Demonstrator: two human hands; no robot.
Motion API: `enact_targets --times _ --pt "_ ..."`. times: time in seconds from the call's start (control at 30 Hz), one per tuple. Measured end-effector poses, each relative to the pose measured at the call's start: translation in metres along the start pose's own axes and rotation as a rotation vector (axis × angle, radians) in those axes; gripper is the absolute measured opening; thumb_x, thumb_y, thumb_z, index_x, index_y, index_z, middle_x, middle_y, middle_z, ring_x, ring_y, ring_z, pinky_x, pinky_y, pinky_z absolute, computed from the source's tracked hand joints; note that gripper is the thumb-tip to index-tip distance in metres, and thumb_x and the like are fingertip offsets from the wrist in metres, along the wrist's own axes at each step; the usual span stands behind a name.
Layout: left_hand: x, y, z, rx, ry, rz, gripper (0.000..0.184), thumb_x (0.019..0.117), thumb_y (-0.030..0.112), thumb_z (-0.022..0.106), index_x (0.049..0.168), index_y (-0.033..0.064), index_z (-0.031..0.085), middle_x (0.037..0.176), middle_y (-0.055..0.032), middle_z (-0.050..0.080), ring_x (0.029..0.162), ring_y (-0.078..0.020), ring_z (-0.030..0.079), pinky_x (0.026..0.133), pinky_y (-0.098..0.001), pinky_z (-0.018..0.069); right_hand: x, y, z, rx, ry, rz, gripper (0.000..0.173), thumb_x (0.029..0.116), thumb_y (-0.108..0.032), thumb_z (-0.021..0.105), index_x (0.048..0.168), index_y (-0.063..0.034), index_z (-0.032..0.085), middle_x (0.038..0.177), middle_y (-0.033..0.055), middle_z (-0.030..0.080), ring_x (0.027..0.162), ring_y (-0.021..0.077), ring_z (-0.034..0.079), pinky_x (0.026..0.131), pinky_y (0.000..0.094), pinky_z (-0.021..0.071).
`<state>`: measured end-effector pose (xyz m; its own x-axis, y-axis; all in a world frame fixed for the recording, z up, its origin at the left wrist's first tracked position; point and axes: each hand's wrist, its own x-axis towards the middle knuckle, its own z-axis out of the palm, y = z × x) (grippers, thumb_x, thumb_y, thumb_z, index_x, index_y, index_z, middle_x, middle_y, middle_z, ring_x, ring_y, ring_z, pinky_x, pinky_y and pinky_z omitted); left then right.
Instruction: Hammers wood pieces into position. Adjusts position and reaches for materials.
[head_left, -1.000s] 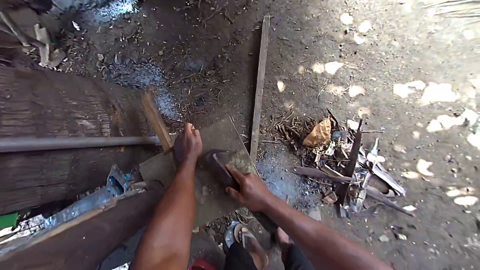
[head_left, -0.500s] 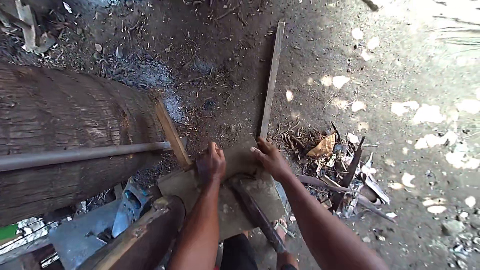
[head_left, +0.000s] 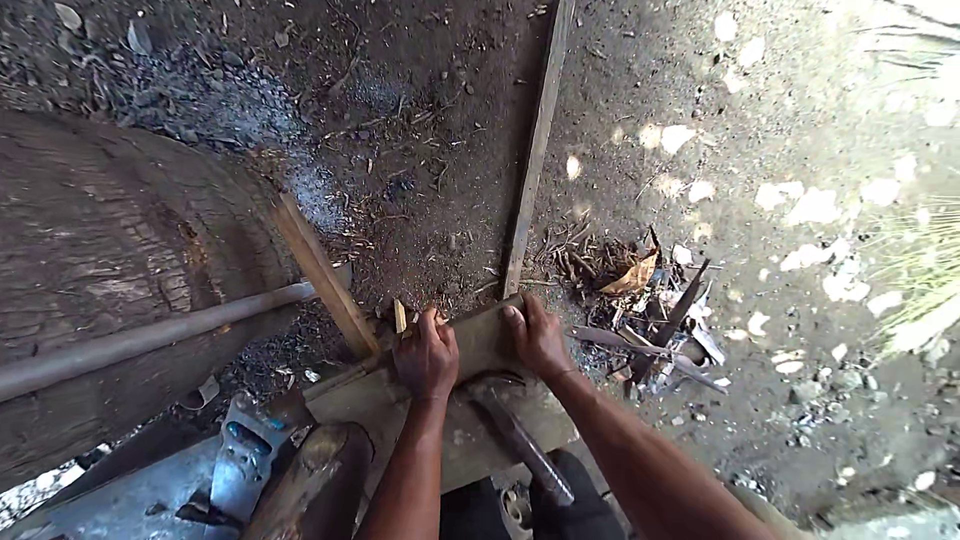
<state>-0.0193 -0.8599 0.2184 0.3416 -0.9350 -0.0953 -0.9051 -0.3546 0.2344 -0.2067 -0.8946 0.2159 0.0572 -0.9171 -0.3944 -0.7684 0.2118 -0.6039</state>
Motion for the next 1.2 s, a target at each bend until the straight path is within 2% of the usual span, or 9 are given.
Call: enact_targets --times 0.3,0.43,0.53,0.6,0.77,0.87,0.93,1.0,1.2 --pt "0.003 0.004 -0.003 0.053 -0.07 -0.038 0.037 0.1007 0.026 0.044 0.116 0.005 0.071 0.089 -0.012 0.075 0.087 -0.0302 0.074 0.09 -0.0525 0.0537 0.01 -0.006 -0.005 -0.016 -0.137 0.041 0.058 0.1086 -0.05 0.034 0.126 -0.0031 0.062 0.085 0.011 0.072 0.078 0.0273 0.073 0.071 0.0472 0.0589" --pt "-0.001 0.007 -0.006 0.043 -0.138 -0.126 0.04 0.1036 0.028 0.041 0.125 0.0054 0.066 0.093 -0.0158 0.075 0.092 -0.0356 0.073 0.092 -0.056 0.0524 -0.002 0.001 -0.013 -0.029 -0.046 -0.057 0.053 0.1077 -0.046 0.044 0.144 -0.0088 0.056 0.111 0.0143 0.072 0.098 0.0304 0.072 0.087 0.0501 0.0584" --pt "0.003 0.008 -0.011 0.007 -0.19 -0.174 0.042 0.1076 0.03 0.038 0.133 0.0055 0.061 0.106 -0.0211 0.073 0.101 -0.0415 0.07 0.091 -0.0621 0.0522 -0.066 0.005 -0.044 -0.012 0.036 -0.268 0.045 0.0982 -0.029 0.062 0.139 -0.0092 0.063 0.12 0.0164 0.07 0.109 0.0319 0.069 0.092 0.0502 0.0577" --pt "0.002 0.004 -0.01 -0.044 -0.187 -0.169 0.042 0.1087 0.03 0.039 0.133 0.0056 0.061 0.12 -0.0213 0.069 0.112 -0.0392 0.067 0.097 -0.0612 0.0511 -0.135 0.014 -0.05 -0.068 -0.154 -0.33 0.042 0.0961 -0.031 0.067 0.136 -0.0155 0.066 0.116 0.0125 0.073 0.104 0.0292 0.072 0.086 0.0475 0.0607" --pt "0.004 0.005 -0.023 -0.269 0.042 -0.107 0.03 0.1054 0.022 0.056 0.125 0.0026 0.069 0.134 -0.0198 0.06 0.122 -0.0261 0.06 0.102 -0.0385 0.0524 -0.197 0.054 -0.021 -0.14 -0.49 -0.375 0.075 0.0956 -0.008 0.062 0.162 -0.0243 0.031 0.138 0.0231 0.056 0.111 0.0391 0.066 0.083 0.0523 0.0587" --pt "-0.017 0.037 -0.039 -0.397 0.07 -0.006 0.028 0.1057 0.012 0.054 0.123 -0.0068 0.065 0.113 -0.0161 0.069 0.099 -0.0169 0.07 0.091 -0.0326 0.0594 -0.186 0.052 -0.041 0.02 -0.679 -0.156 0.074 0.0989 -0.013 0.058 0.164 -0.0219 0.026 0.127 0.0237 0.062 0.11 0.0429 0.066 0.084 0.0557 0.058" --pt "-0.035 0.059 -0.039 -0.565 0.023 0.046 0.026 0.1059 0.007 0.051 0.122 -0.0117 0.06 0.102 -0.0136 0.071 0.089 -0.0184 0.073 0.084 -0.0355 0.064 -0.179 0.065 -0.066 0.183 -0.861 0.022 0.073 0.0897 -0.031 0.067 0.154 -0.0127 0.039 0.111 0.0231 0.07 0.101 0.0448 0.069 0.081 0.0637 0.0556" --pt "-0.049 0.074 -0.03 -0.656 0.005 0.028 0.023 0.1052 0.005 0.051 0.121 -0.0112 0.057 0.1 -0.0132 0.072 0.089 -0.0221 0.074 0.084 -0.0395 0.0643 -0.181 0.095 -0.09 0.328 -0.975 0.038 0.064 0.086 -0.043 0.073 0.136 -0.0081 0.053 0.1 0.0217 0.071 0.094 0.0444 0.069 0.08 0.0675 0.0538" --pt "-0.06 0.085 0.011 -0.597 0.16 0.024 0.021 0.1053 0.005 0.051 0.119 -0.0092 0.058 0.103 -0.0097 0.07 0.095 -0.0153 0.07 0.087 -0.0324 0.0598 -0.226 0.223 -0.123 0.534 -0.855 -0.115 0.057 0.0813 -0.032 0.078 0.133 -0.0178 0.06 0.088 0.0115 0.072 0.08 0.0331 0.071 0.071 0.061 0.0562"
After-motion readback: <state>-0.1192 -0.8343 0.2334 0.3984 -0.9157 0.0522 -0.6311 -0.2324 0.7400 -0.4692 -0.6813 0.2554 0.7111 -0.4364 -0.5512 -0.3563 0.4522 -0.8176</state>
